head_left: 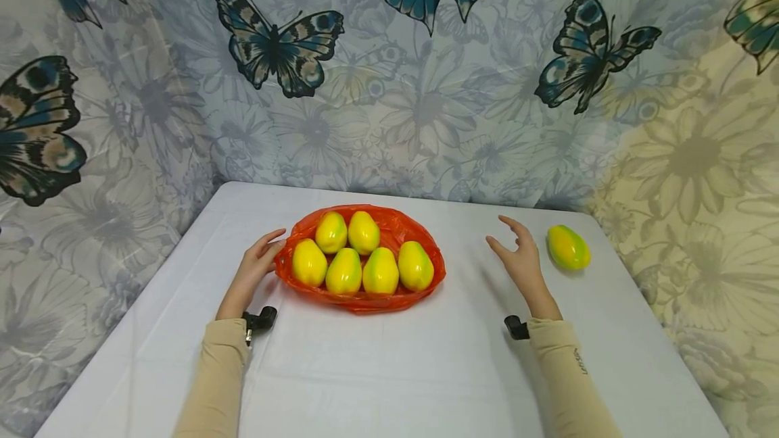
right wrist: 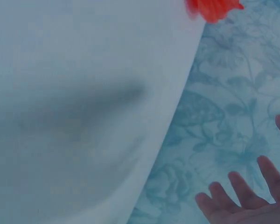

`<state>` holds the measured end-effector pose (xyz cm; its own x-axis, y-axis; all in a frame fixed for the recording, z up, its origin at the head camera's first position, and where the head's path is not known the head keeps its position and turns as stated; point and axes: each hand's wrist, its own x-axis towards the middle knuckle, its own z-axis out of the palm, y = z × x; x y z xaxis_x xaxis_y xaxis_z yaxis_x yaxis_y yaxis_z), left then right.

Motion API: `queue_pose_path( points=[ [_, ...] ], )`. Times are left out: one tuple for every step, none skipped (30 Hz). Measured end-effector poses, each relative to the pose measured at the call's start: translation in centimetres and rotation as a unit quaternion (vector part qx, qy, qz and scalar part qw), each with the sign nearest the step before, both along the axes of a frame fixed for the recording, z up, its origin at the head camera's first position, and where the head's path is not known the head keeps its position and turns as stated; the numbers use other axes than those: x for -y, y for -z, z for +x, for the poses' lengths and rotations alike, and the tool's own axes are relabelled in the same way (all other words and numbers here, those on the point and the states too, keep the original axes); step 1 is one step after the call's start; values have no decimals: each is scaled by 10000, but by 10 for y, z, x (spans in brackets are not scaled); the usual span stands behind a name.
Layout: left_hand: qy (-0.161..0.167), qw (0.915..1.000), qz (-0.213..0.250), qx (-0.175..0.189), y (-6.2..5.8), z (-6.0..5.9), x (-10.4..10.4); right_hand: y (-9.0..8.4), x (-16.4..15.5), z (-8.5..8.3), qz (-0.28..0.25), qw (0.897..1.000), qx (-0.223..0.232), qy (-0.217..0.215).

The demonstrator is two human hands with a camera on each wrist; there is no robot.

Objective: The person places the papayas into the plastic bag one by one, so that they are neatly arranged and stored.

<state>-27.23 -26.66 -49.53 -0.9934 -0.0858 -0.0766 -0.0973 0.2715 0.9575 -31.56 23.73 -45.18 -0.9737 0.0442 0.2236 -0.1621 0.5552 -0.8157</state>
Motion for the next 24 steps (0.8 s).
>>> queue_pose_path(
  points=[
    [7, 10000, -5, -2, 0, 0, 0, -1, -4, 0, 42, 10000, -1, 32],
    [5, 10000, -3, 7, 0, 0, 0, -2, -8, 0, 78, 9999, -13, 77],
    [10, 10000, -6, 15, 1, 0, 0, -3, -12, 0, 114, 9999, -8, 126],
    [7, 10000, -10, 25, 1, 0, 0, -4, -17, 0, 127, 9998, -8, 161],
    [-9, 10000, 17, 36, 1, 0, 0, -6, -21, 1, 119, 9997, -8, 202],
    [-3, 10000, 19, 26, 0, -1, 0, -7, -25, 1, 119, 9996, -15, 248],
    [-8, 10000, 17, 36, 0, -1, 0, -8, -29, 1, 105, 9995, -53, 292],
    [-8, 10000, 15, 40, 0, -1, 0, -8, -33, 2, 78, 9994, -66, 339],
    [-6, 10000, 11, 40, 0, -1, 0, -9, -37, 2, 22, 9992, -68, 389],
    [-8, 10000, 6, 35, 0, -1, 0, -9, -41, 2, 3, 9990, -88, 441],
    [-13, 10000, 7, 22, 0, -1, 0, -10, -45, 3, -12, 9987, -95, 501],
    [-3, 10000, -9, 18, 0, -1, 0, -10, -50, 3, -22, 9985, -94, 547],
    [-13, 10000, -5, 42, 0, -1, 0, -9, -54, 4, -15, 9982, -111, 588],
    [-4, 10000, -19, 43, 0, -2, 0, -9, -58, 4, -2, 9979, -129, 631],
    [-4, 10000, -14, 35, 0, -2, 0, -9, -61, 4, 30, 9976, -173, 677],
    [0, 10000, -17, 36, -1, -2, 1, -8, -65, 4, 93, 9971, -234, 715],
    [-2, 10000, -16, 42, -1, -2, 0, -7, -68, 4, 119, 9966, -310, 748],
    [3, 10000, -16, 50, -1, -2, 1, -7, -72, 3, 155, 9960, -378, 800],
    [-1, 10000, -7, 64, -1, -2, 0, -6, -75, 3, 185, 9952, -432, 853],
    [5, 10000, -11, 71, -1, -1, 0, -5, -78, 2, 181, 9944, -468, 925],
    [-10, 10000, 3, 89, -1, -1, 0, -4, -81, 2, 187, 9936, -471, 1011],
    [-15, 9999, 5, 113, -1, -1, 0, -4, -84, 1, 192, 9927, -472, 1098],
    [-27, 9999, 12, 134, -1, 0, -1, -3, -87, 1, 170, 9919, -417, 1187],
    [-23, 9999, -8, 146, -1, 0, -1, -2, -89, 2, 163, 9910, -341, 1283]
  ],
)
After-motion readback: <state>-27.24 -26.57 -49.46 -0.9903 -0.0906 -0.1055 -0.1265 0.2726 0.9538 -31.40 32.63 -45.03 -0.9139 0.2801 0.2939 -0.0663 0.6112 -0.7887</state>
